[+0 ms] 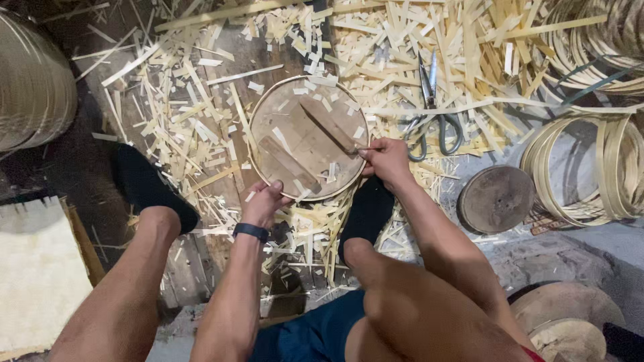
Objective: The person places a circular bamboo frame over a woven bamboo sheet and uses shears to trim the edges of the sheet to fit the frame.
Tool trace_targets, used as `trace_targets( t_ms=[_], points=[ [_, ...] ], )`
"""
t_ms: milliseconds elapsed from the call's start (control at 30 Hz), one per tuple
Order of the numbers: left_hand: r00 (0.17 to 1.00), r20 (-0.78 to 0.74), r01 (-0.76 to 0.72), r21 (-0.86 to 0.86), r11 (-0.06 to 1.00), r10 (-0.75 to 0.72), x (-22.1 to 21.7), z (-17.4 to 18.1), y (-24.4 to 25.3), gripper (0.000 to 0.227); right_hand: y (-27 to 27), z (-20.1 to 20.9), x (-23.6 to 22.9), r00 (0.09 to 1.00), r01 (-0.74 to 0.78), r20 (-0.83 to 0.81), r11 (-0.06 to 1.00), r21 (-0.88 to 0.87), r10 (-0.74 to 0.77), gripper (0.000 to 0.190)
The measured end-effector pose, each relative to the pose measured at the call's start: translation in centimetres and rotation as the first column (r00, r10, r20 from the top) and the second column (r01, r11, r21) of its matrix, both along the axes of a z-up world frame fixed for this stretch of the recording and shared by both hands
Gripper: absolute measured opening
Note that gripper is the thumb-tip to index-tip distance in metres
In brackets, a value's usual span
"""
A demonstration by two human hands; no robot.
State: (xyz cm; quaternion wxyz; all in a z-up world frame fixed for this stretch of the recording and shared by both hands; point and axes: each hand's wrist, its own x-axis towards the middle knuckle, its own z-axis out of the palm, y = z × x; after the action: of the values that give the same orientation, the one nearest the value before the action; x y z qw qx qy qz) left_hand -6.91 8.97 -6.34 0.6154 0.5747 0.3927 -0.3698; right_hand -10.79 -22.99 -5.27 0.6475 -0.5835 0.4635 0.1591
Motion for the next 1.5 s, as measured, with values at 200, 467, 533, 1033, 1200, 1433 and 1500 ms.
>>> trace_targets(
  t_ms=[200,467,533,1033,1200,1433,1500],
  points=[
    [0.967,-0.158,-0.222,-0.142,0.965,0.200,-1.3,2.1,-1.5,0.025,-0.3,1.4,0.3,0.995,0.078,0.050,0.973,0.216,-0.091,0.011],
    [0.978,0.028,-0.205,-0.024,0.979,0.205,-3.7,1.8,-5.2,0.032,1.6,-1.2,-1.2,1.000,0.008,0.026,1.000,-0.014,-0.007,0.013],
    [0.980,0.019,-0.198,-0.032,0.980,0.198,-2.4,2.7,-5.0,0.039,0.9,-0.5,-0.5,0.995,-0.037,0.089,0.999,0.002,0.036,0.012],
    [0.354,0.772,0.428,0.369,0.825,-0.529,8.5,19.7,-6.7,0.044,1.6,15.7,4.8,0.917,-0.387,0.021,0.899,-0.203,0.399,0.077],
    [-0.187,0.726,0.130,0.686,0.716,-0.662,7.6,20.2,-9.8,0.043,6.2,13.2,4.9,0.821,0.016,0.525,0.928,0.372,-0.224,0.039],
    [0.442,0.659,0.218,0.579,0.785,-0.609,11.0,15.4,-7.3,0.060,2.3,11.4,2.7,0.841,-0.160,0.532,0.893,0.421,-0.100,0.053],
    [0.413,0.779,0.090,0.480,0.873,-0.471,13.9,14.1,-5.1,0.060,0.2,11.3,0.6,0.800,-0.139,0.528,0.767,0.626,-0.286,0.063]
  ],
)
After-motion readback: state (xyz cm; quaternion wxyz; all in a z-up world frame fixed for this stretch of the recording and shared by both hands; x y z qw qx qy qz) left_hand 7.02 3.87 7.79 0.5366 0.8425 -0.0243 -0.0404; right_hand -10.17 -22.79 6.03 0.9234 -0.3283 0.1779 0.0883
